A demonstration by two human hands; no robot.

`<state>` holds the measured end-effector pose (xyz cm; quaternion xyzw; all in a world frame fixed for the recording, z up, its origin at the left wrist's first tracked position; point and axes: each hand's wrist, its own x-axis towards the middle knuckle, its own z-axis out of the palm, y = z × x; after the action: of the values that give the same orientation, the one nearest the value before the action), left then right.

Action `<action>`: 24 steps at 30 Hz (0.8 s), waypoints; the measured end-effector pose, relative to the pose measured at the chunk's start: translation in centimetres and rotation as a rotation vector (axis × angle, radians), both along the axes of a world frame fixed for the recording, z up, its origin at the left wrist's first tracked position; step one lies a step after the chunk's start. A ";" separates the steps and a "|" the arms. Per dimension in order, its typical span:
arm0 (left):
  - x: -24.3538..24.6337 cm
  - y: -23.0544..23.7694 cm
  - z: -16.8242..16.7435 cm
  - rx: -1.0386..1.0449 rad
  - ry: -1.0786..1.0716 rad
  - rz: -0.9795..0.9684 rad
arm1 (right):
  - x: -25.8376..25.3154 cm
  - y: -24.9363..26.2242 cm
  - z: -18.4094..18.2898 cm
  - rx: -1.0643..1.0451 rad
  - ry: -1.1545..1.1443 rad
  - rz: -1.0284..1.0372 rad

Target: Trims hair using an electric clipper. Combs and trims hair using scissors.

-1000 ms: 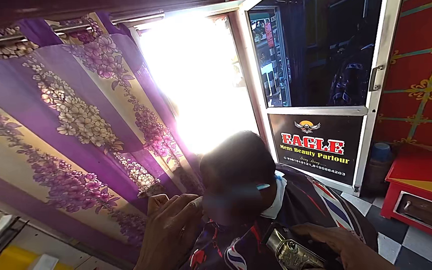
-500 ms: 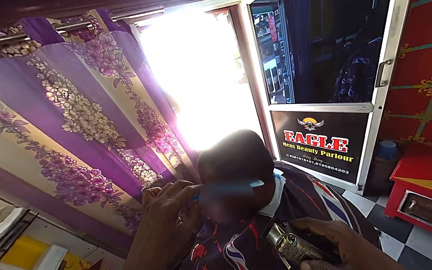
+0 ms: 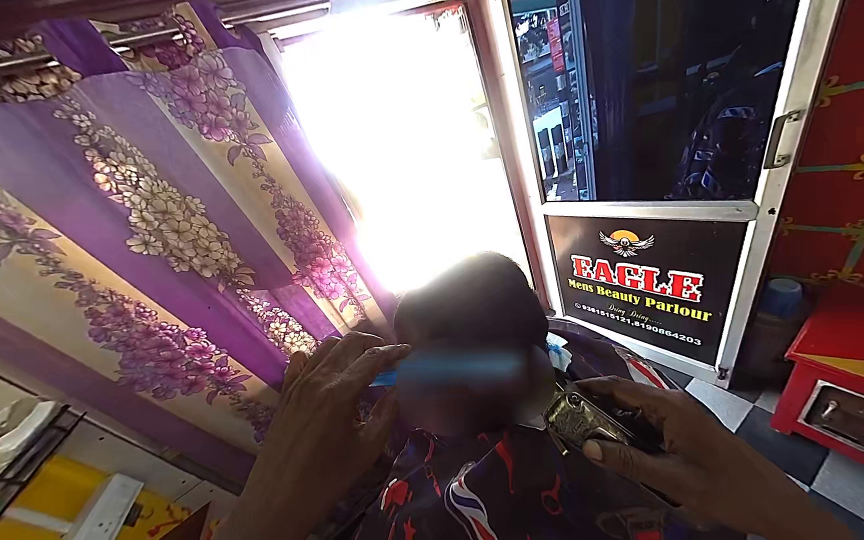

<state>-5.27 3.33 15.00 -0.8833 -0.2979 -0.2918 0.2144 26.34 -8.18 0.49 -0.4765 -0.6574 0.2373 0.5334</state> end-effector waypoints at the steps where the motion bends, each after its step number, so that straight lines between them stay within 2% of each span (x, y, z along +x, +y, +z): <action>1: 0.0 0.0 0.0 -0.002 0.002 0.003 | 0.1 0.2 0.2 -0.036 0.005 0.006; 11: 0.0 0.2 -0.8 0.042 -0.042 0.012 | -0.1 2.2 2.3 -0.385 0.334 0.292; 24: -0.2 0.7 -1.7 0.087 -0.091 0.008 | -0.4 3.7 2.7 -0.442 0.398 0.339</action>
<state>-5.43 3.99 13.31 -0.8578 -0.2978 -0.3434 0.2400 25.93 -4.46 3.24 -0.4090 -0.5429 0.5475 0.4880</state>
